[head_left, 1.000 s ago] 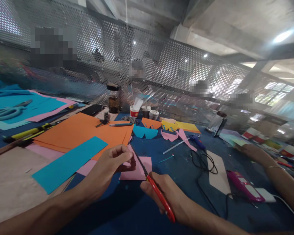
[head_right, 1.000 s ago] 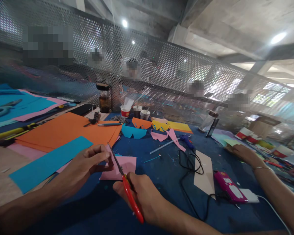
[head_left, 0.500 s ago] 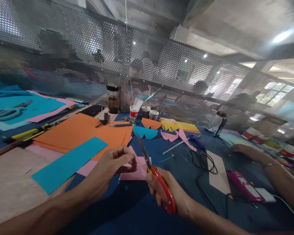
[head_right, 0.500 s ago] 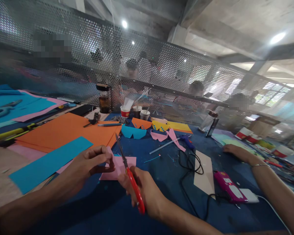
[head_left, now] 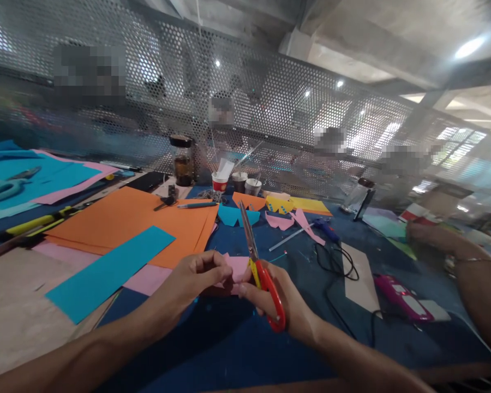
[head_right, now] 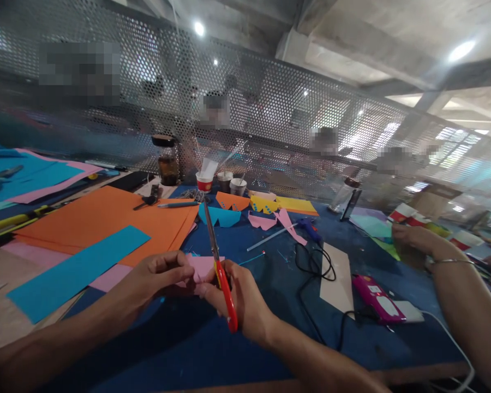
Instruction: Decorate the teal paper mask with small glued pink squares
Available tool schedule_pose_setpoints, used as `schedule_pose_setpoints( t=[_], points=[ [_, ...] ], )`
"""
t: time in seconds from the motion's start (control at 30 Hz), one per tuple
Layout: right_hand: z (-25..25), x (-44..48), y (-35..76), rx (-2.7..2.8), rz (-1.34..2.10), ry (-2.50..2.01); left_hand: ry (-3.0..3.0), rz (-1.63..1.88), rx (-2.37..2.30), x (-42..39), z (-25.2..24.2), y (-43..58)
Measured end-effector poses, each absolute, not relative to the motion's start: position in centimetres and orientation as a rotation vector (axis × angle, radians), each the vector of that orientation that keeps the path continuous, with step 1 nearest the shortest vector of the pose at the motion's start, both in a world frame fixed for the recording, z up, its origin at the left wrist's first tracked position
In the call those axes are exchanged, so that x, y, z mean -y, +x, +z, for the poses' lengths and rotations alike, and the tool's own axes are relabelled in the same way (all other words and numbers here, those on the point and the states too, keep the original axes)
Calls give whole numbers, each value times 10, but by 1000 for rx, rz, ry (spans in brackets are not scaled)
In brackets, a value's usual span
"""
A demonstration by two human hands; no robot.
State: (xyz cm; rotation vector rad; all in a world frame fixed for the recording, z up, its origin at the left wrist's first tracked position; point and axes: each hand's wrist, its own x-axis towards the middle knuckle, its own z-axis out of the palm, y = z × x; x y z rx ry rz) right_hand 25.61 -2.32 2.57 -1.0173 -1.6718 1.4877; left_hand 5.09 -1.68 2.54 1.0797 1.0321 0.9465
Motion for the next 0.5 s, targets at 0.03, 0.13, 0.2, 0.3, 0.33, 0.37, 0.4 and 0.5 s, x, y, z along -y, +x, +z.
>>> schedule_pose_setpoints(
  t=[0.03, 0.13, 0.2, 0.3, 0.33, 0.37, 0.4, 0.5],
  points=[
    [26, 22, 257, 1652, 1462, -1025, 1129, 935, -1055, 15, 26, 49],
    [23, 17, 259, 1559, 1382, -1033, 1449, 975, -1203, 8, 24, 39],
    [21, 12, 260, 1512, 1341, -1042, 1782, 948, -1374, 3, 20, 33],
    [18, 7, 261, 1488, 1308, -1058, 2192, 868, -1443, -3, 8, 29],
    [16, 6, 261, 1488, 1307, -1052, 2296, 832, -1410, -4, 3, 29],
    [15, 6, 262, 1498, 1310, -1040, 2390, 791, -1367, -5, 0, 30],
    [14, 6, 262, 1512, 1313, -1027, 2463, 748, -1328, -5, -3, 31],
    [12, 7, 263, 1533, 1306, -1018, 2605, 637, -1230, -4, -7, 33]
  ],
)
